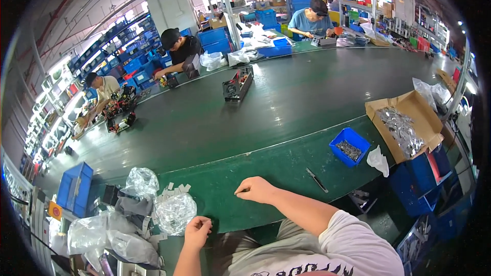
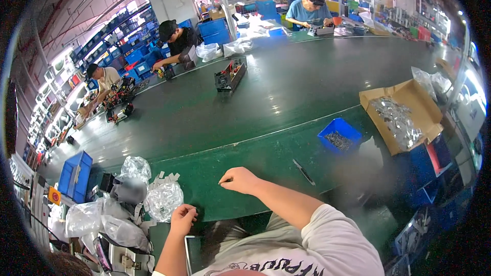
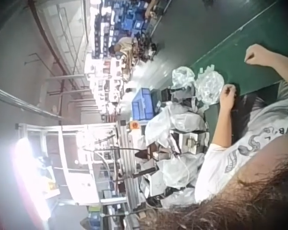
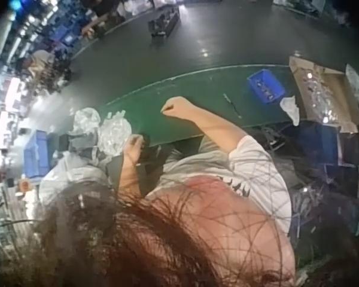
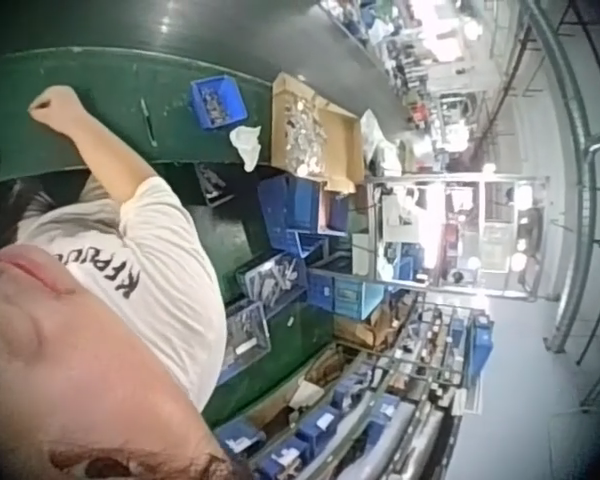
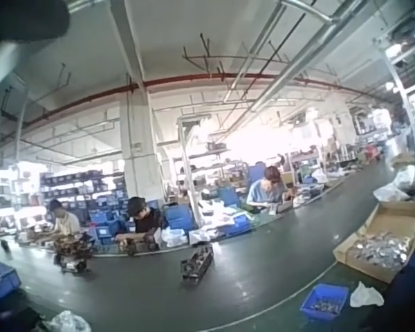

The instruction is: Assembling electronic components and wiring into a metal housing unit on an assembly line.

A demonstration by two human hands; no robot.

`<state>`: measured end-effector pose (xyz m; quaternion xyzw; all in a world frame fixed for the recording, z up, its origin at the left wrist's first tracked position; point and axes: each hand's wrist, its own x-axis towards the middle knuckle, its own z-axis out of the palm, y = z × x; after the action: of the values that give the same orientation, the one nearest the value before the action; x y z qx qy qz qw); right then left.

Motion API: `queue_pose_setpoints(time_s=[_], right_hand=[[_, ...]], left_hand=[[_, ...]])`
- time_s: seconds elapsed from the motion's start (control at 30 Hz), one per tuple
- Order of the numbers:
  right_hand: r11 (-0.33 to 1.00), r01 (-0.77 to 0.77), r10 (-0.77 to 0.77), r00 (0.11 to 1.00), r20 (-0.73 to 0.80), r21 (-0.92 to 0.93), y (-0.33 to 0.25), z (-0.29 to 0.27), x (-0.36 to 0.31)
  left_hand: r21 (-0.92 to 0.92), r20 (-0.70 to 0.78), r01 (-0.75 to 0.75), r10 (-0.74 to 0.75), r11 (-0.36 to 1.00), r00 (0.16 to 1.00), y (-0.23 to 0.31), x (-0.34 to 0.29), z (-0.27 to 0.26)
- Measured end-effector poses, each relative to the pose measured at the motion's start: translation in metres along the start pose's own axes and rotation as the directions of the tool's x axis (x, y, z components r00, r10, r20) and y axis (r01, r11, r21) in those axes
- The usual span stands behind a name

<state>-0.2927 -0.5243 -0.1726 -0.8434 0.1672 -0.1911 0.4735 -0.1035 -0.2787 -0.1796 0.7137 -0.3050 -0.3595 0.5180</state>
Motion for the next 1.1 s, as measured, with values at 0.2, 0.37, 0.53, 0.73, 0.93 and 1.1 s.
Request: queue_pose_setpoints(time_s=[0.2, 0.37, 0.53, 0.73, 0.93, 1.1], right_hand=[[0.996, -0.083, 0.084, 0.996, 0.044, -0.008, -0.006, -0.001, -0.005], [0.992, -0.124, 0.123, 0.992, 0.021, 0.029, -0.008, -0.001, -0.008], [0.989, -0.149, 0.148, 0.987, 0.055, 0.008, -0.007, -0.001, -0.005], [0.985, -0.165, 0.162, 0.985, 0.057, 0.059, -0.004, 0.000, -0.009], [0.982, -0.177, 0.175, 0.984, 0.038, 0.060, -0.001, 0.005, -0.007], [0.973, -0.201, 0.198, 0.979, 0.043, 0.115, 0.001, 0.006, -0.003]], left_hand=[[0.017, -0.025, -0.037, 0.038, 0.999, 0.999, 0.002, 0.001, 0.007], [0.077, -0.153, -0.251, 0.260, 0.965, 0.953, -0.022, 0.000, 0.013], [0.245, -0.244, -0.397, 0.452, 0.885, 0.858, -0.043, -0.005, 0.019], [0.244, -0.235, -0.397, 0.451, 0.885, 0.861, -0.036, -0.012, 0.023], [0.288, -0.224, -0.455, 0.522, 0.842, 0.823, -0.036, -0.014, 0.021], [0.270, -0.214, -0.493, 0.551, 0.827, 0.807, -0.033, -0.013, 0.021]])
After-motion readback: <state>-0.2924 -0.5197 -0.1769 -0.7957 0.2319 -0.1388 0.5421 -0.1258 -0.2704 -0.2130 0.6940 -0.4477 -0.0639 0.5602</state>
